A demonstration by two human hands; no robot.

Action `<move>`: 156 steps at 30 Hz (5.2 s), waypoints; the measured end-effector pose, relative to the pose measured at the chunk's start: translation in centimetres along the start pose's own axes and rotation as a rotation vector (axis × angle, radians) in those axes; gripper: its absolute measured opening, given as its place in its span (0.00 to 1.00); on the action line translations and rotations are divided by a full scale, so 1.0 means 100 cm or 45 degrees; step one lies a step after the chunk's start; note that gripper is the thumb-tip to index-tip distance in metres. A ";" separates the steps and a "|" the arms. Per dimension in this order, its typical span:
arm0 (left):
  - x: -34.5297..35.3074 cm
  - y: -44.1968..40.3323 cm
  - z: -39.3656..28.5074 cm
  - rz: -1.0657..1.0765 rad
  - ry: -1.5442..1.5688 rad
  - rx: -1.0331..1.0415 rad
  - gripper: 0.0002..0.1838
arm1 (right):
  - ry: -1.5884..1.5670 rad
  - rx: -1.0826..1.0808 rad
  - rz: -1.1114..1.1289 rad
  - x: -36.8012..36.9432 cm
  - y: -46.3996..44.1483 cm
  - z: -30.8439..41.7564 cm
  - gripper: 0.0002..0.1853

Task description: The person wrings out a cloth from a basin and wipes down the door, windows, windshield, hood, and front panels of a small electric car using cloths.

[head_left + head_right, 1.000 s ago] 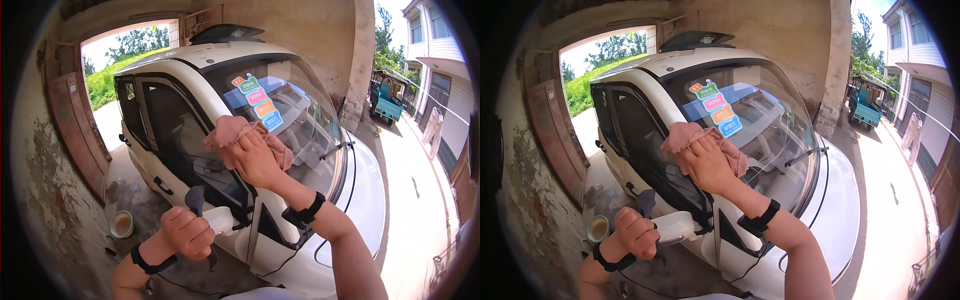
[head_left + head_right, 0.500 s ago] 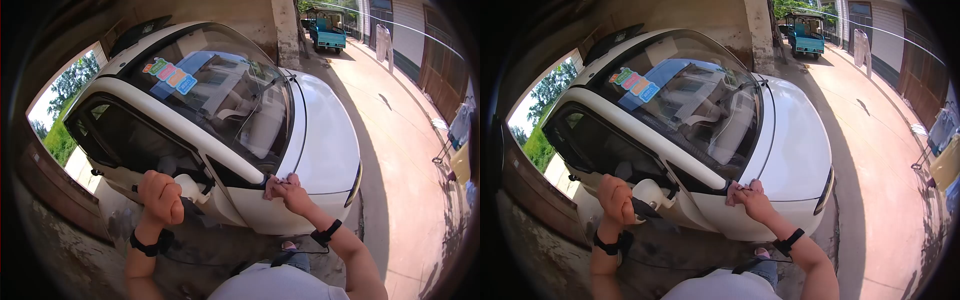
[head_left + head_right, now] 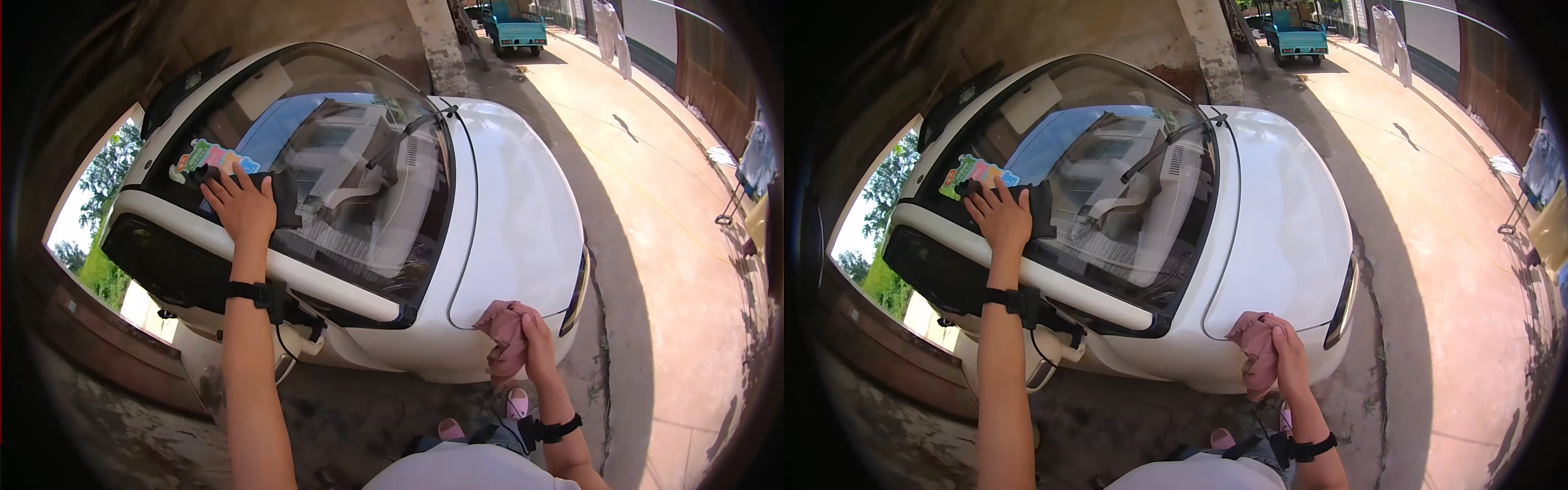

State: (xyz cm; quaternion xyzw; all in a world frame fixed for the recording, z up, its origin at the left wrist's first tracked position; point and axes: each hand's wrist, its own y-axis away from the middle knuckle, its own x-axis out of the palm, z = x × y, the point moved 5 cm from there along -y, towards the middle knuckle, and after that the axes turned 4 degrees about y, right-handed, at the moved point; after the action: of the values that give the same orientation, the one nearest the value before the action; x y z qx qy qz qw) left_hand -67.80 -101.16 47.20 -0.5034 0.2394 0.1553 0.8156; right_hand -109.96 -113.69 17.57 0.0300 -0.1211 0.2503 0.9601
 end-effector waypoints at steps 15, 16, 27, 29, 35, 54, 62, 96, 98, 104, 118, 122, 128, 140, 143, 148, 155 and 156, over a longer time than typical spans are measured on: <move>-0.017 0.134 -0.125 0.246 0.220 0.686 0.41 | 0.999 -0.637 0.533 -0.035 -0.121 0.049 0.23; -0.002 0.139 -0.128 0.360 0.186 0.596 0.42 | 0.987 -0.630 0.538 -0.035 -0.125 0.034 0.23; 0.044 0.051 -0.319 0.328 0.324 0.732 0.48 | 1.575 -0.977 0.438 -0.043 -0.127 0.009 0.17; 0.056 0.028 -0.343 0.373 0.250 0.687 0.48 | 1.536 -0.967 0.426 -0.044 -0.128 0.008 0.18; 0.097 -0.039 -0.418 0.526 0.152 0.650 0.50 | 1.553 -0.894 0.395 -0.046 -0.129 0.011 0.16; 0.084 -0.075 -0.320 0.534 0.086 0.481 0.52 | 1.574 -0.852 0.279 -0.043 -0.132 0.014 0.17; 0.031 0.001 -0.178 0.390 0.065 0.340 0.49 | 1.439 -0.861 0.264 -0.046 -0.133 0.011 0.17; 0.003 0.214 -0.213 1.104 1.568 0.450 0.18 | 1.182 -0.447 0.866 -0.076 0.009 -0.041 0.14; -0.024 0.232 -0.218 0.798 1.750 0.161 0.21 | 0.837 -0.094 0.619 -0.125 -0.002 -0.038 0.13; -0.087 0.281 -0.261 0.628 1.707 -0.289 0.19 | -0.521 0.445 0.386 -0.305 -0.046 0.047 0.24; -0.151 0.331 -0.389 0.422 1.092 0.038 0.18 | -0.513 0.622 0.394 -0.489 -0.239 0.048 0.28; -0.156 0.334 -0.382 0.376 1.137 0.005 0.19 | -0.269 0.519 0.709 -0.405 -0.319 0.078 0.29; -0.151 0.342 -0.379 0.384 1.158 -0.057 0.21 | -0.737 0.201 0.929 -0.296 -0.445 0.171 0.26; -0.162 0.348 -0.380 0.556 0.879 -0.135 0.24 | -0.192 0.361 1.155 0.039 -0.668 0.049 0.38; -0.164 0.353 -0.378 0.617 0.825 -0.175 0.22 | 0.661 -0.707 1.347 0.093 -0.678 0.024 0.35; -0.164 0.363 -0.375 0.677 0.810 -0.187 0.22 | 1.214 -1.482 1.185 0.122 -0.682 -0.017 0.29; -0.160 0.377 -0.374 0.654 0.809 -0.121 0.22 | 1.180 -1.428 0.981 0.140 -0.688 -0.024 0.30; -0.160 0.375 -0.373 0.651 0.813 -0.131 0.22 | 1.184 -1.436 0.987 0.157 -0.687 -0.028 0.30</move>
State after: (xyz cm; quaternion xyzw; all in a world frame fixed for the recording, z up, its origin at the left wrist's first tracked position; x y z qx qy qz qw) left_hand -108.45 -118.09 13.81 -0.4906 0.5898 0.2007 0.6092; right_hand -62.54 -165.91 18.96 -0.6067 0.1791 0.4523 0.6287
